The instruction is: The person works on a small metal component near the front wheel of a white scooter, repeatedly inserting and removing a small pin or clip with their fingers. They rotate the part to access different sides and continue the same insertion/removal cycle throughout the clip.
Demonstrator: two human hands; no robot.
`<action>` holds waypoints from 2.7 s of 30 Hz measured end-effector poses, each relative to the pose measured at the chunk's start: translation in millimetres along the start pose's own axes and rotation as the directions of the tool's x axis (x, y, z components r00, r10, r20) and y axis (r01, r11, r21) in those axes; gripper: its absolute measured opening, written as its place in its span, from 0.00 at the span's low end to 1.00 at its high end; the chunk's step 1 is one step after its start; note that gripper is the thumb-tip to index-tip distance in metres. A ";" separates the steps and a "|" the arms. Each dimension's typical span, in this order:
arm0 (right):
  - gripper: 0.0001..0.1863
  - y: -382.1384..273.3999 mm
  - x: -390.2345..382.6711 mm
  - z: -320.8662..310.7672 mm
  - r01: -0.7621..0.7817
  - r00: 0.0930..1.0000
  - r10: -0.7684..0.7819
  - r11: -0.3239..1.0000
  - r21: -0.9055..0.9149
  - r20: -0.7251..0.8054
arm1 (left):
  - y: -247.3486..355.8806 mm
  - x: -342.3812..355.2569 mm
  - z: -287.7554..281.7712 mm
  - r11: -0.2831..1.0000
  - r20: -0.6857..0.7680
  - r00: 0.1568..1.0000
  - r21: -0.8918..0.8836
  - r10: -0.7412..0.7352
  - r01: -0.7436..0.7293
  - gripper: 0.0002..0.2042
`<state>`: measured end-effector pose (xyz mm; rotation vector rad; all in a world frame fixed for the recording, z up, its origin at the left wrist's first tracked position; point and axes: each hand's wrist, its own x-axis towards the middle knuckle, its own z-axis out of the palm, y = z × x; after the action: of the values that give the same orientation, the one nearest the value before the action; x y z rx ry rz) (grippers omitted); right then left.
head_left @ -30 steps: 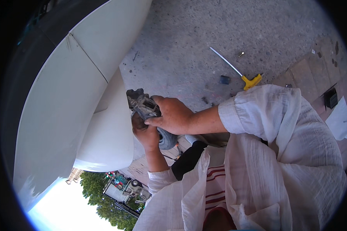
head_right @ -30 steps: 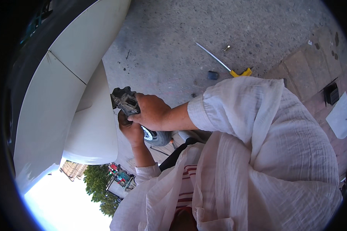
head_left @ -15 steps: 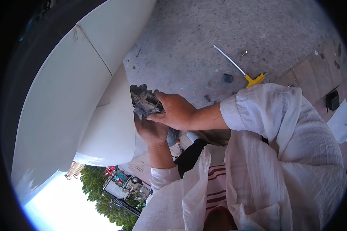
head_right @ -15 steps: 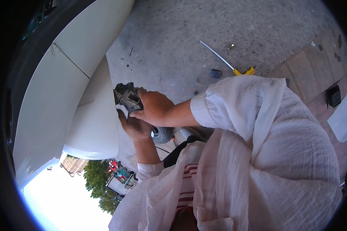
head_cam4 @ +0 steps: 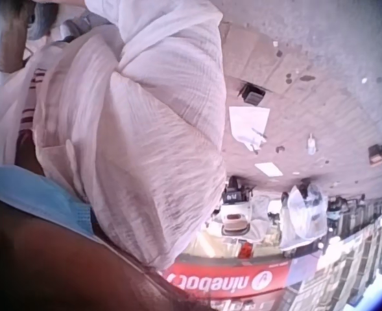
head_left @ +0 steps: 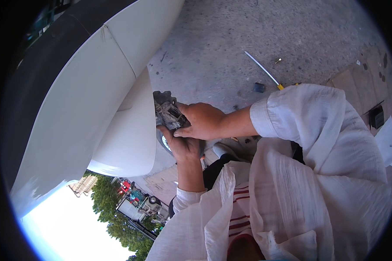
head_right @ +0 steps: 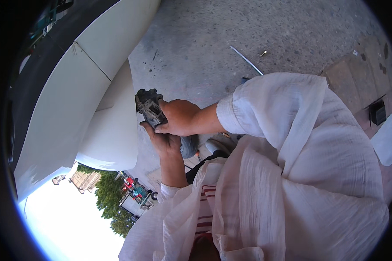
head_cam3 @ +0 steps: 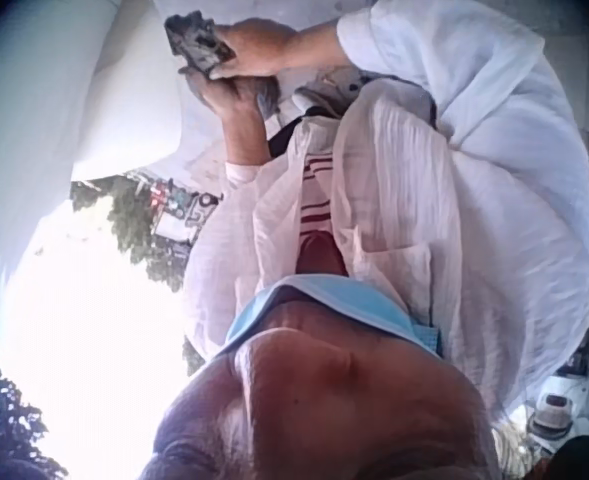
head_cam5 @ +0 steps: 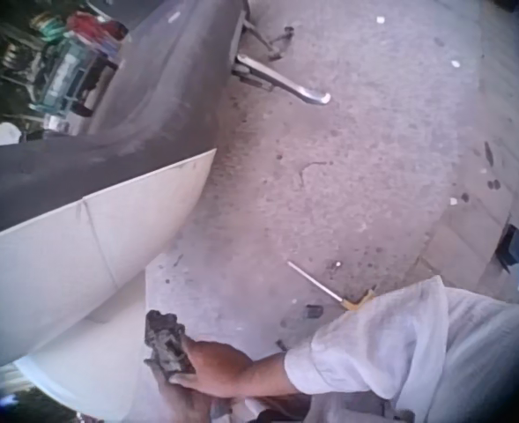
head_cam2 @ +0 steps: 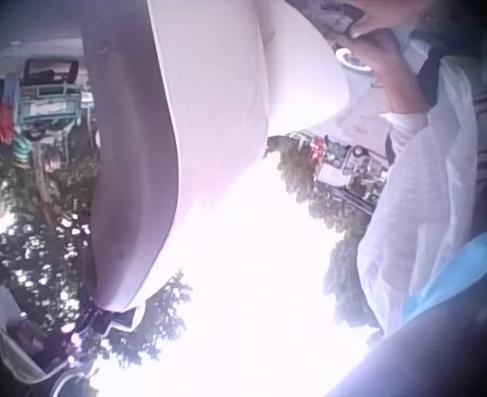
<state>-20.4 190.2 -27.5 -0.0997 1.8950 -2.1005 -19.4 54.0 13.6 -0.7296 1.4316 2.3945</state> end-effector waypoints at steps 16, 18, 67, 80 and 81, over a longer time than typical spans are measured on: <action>0.19 13.7 10.4 -19.7 0.086 0.976 -0.120 0.979 0.185 0.183 | 1.0 -14.0 7.7 0.992 -0.144 0.981 0.035 0.127 -0.123 0.28; 0.18 16.1 8.1 -18.5 0.145 0.986 -0.160 0.962 0.231 0.048 | -1.3 -15.0 14.4 0.991 -0.118 0.984 0.027 0.135 -0.132 0.28; 0.12 16.6 9.2 -13.4 0.157 0.983 -0.129 0.958 0.240 -0.128 | -0.5 -6.6 -2.4 0.989 -0.045 0.990 -0.064 0.133 -0.136 0.28; 0.11 11.3 4.7 -16.6 0.230 0.972 -0.215 0.955 0.188 -0.098 | -1.7 -5.7 -1.4 0.991 -0.046 0.994 -0.087 0.100 -0.104 0.26; 0.13 13.2 5.3 -15.9 0.246 0.968 -0.233 0.955 0.164 -0.093 | -1.5 -5.7 -0.8 0.991 -0.053 0.993 -0.082 0.103 -0.107 0.26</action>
<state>-27.1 203.0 -43.3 -0.2279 1.8063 -2.4536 -13.7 54.2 15.2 -0.7549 1.4275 2.5479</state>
